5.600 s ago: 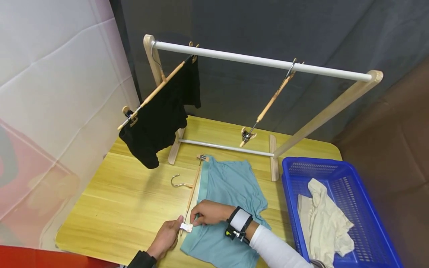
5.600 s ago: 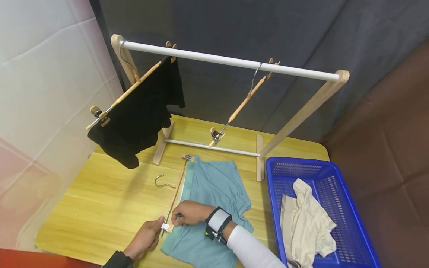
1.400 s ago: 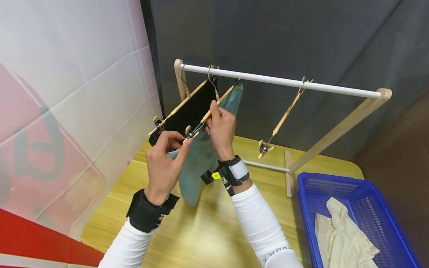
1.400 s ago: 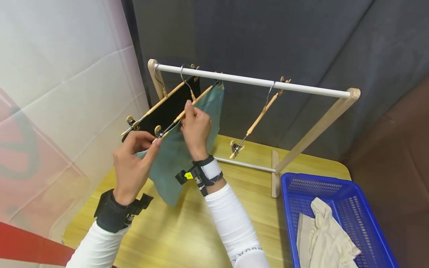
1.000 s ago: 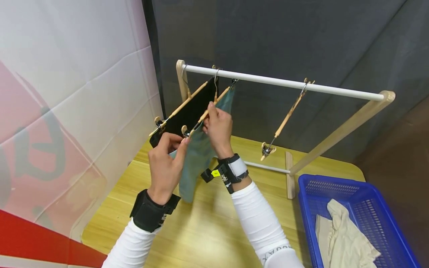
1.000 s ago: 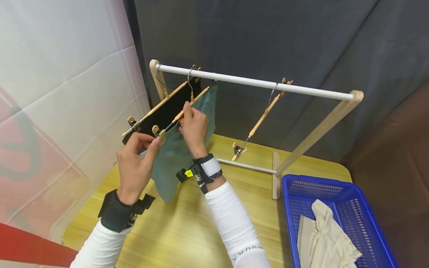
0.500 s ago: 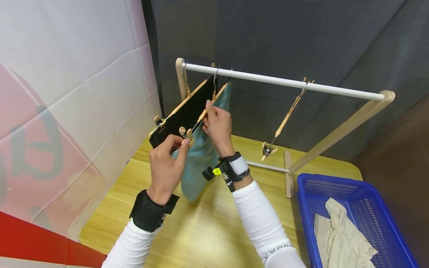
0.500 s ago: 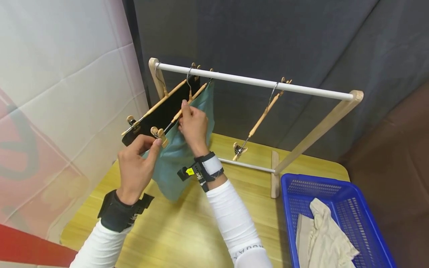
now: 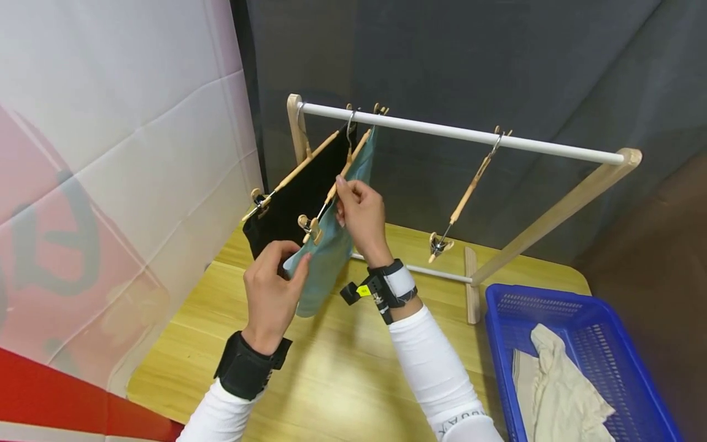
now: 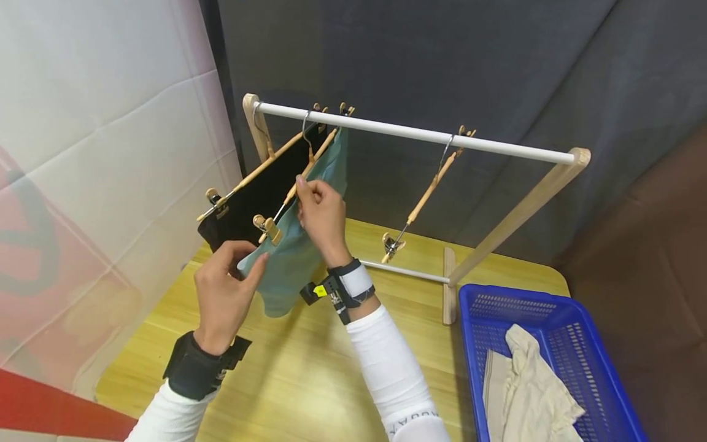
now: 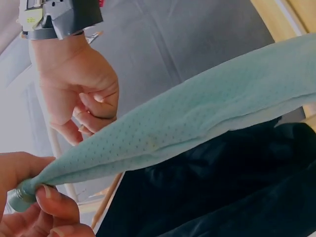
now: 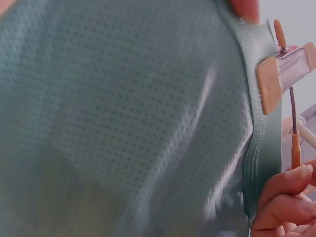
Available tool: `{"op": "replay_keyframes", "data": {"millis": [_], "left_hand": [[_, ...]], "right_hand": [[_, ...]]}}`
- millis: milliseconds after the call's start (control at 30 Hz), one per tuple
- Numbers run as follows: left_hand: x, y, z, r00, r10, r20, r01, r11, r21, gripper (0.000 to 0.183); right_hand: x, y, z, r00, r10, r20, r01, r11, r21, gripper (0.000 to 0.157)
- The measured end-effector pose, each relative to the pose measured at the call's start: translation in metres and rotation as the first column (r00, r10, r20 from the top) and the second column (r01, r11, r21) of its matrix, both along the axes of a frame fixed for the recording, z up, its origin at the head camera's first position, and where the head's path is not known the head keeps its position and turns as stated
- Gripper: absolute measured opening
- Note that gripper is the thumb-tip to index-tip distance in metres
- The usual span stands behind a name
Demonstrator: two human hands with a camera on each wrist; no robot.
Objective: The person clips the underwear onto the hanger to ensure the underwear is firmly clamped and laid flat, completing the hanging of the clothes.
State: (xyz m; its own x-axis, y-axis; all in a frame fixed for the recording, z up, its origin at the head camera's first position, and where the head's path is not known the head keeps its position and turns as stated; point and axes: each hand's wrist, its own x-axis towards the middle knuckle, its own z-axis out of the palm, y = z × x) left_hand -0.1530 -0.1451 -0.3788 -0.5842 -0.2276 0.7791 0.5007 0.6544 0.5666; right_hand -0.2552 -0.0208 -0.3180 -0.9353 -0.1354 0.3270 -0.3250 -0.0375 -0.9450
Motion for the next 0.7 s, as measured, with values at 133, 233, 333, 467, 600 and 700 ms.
{"op": "replay_keyframes", "data": {"millis": [133, 233, 333, 467, 600, 700], "left_hand": [[0.001, 0.001, -0.006, 1.0, 0.022, 0.006, -0.023, 0.999, 0.03, 0.018], [0.003, 0.001, -0.009, 1.0, 0.027, 0.015, -0.028, 0.997, 0.072, 0.024], [0.005, 0.001, -0.009, 0.999, 0.031, 0.02, -0.033, 0.994, 0.1, 0.031], [0.01, 0.004, -0.005, 0.993, 0.102, -0.061, -0.096, 0.992, 0.087, 0.036], [0.017, 0.012, 0.004, 0.96, 0.185, -0.209, -0.167, 0.981, 0.101, 0.032], [0.023, 0.023, 0.012, 0.928, 0.187, -0.321, -0.153, 0.98, 0.128, 0.029]], "right_hand": [[0.004, 0.004, -0.007, 0.999, 0.024, -0.033, -0.023, 1.0, 0.011, 0.03], [0.008, 0.006, -0.014, 0.998, 0.033, -0.052, -0.032, 0.999, 0.032, 0.029], [0.011, 0.008, -0.023, 0.998, 0.034, -0.052, -0.031, 0.998, 0.056, 0.027], [0.014, 0.017, -0.037, 1.0, 0.003, 0.015, -0.004, 0.997, 0.078, 0.027], [0.006, 0.034, -0.075, 0.996, -0.055, 0.07, 0.049, 0.995, 0.084, 0.028], [0.0, 0.052, -0.103, 0.992, -0.094, 0.083, 0.088, 0.993, 0.074, 0.027]]}}
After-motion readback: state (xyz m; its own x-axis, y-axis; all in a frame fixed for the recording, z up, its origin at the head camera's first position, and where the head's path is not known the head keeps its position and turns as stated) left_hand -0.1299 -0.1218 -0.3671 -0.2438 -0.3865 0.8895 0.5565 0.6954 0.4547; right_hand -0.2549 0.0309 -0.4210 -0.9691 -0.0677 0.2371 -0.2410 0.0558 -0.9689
